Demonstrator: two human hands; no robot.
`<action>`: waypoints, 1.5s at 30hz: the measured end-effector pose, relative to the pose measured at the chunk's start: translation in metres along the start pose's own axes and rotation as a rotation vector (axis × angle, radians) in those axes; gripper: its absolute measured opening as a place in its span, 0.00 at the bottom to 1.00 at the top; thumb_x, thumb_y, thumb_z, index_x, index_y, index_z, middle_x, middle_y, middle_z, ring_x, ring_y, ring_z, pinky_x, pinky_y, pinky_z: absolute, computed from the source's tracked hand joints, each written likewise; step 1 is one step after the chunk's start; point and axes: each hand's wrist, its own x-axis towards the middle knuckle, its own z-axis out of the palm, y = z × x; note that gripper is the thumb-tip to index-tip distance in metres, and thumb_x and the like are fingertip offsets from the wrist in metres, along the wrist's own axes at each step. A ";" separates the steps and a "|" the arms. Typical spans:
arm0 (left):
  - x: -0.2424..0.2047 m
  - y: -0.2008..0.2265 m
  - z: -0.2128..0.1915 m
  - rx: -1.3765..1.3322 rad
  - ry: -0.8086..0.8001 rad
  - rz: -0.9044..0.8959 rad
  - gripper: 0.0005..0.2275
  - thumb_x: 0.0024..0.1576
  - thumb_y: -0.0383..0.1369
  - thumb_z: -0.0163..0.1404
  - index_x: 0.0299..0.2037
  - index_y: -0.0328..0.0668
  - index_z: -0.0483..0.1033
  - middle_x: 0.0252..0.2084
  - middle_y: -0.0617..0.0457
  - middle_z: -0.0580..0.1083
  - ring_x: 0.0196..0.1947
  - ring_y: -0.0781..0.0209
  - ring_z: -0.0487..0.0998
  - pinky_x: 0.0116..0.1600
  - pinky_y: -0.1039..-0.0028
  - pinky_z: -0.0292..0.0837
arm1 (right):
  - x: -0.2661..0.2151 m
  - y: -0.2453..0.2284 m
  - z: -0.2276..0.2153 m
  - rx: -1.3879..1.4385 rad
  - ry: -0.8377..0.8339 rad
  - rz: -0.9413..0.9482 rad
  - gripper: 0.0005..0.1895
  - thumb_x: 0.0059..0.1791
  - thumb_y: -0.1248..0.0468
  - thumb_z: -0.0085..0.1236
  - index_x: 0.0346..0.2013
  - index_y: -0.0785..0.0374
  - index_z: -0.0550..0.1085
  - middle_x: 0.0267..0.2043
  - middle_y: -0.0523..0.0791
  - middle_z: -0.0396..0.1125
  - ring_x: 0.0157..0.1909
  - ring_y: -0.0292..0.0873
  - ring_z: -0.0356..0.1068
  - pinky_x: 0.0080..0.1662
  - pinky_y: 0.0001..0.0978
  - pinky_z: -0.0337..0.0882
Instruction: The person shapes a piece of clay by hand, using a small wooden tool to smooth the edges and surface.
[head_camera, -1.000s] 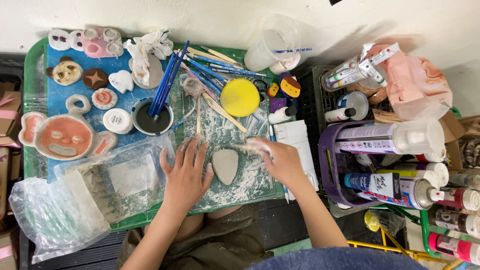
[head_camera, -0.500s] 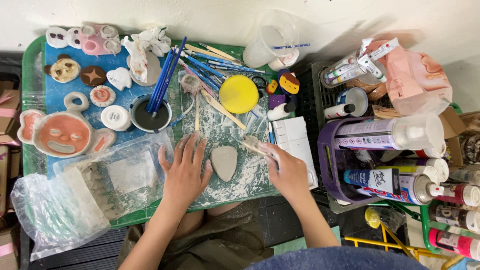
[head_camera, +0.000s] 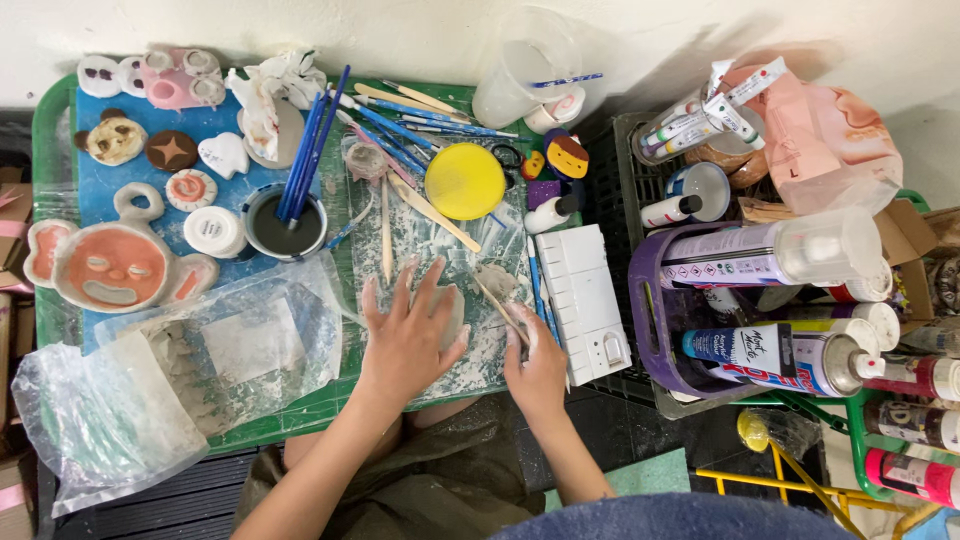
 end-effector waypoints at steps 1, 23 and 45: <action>0.001 0.001 0.001 0.004 0.001 0.003 0.26 0.53 0.54 0.49 0.56 0.48 0.78 0.73 0.50 0.61 0.72 0.46 0.58 0.70 0.37 0.36 | 0.000 0.001 0.001 0.004 0.003 0.000 0.17 0.52 0.68 0.54 0.56 0.64 0.73 0.53 0.53 0.74 0.54 0.51 0.77 0.52 0.39 0.76; -0.039 -0.054 -0.032 -0.106 0.104 -0.116 0.18 0.53 0.40 0.57 0.54 0.51 0.77 0.65 0.54 0.68 0.68 0.50 0.64 0.72 0.42 0.38 | 0.080 -0.024 -0.033 -0.395 -0.285 -0.219 0.19 0.47 0.68 0.58 0.53 0.56 0.78 0.31 0.47 0.74 0.33 0.47 0.68 0.38 0.43 0.69; -0.037 -0.058 -0.025 -0.177 0.128 -0.143 0.17 0.57 0.39 0.52 0.55 0.46 0.76 0.64 0.50 0.69 0.67 0.51 0.65 0.70 0.43 0.44 | 0.136 -0.078 0.017 -0.292 -0.588 -1.002 0.13 0.43 0.71 0.57 0.40 0.56 0.78 0.46 0.41 0.71 0.56 0.47 0.66 0.61 0.47 0.61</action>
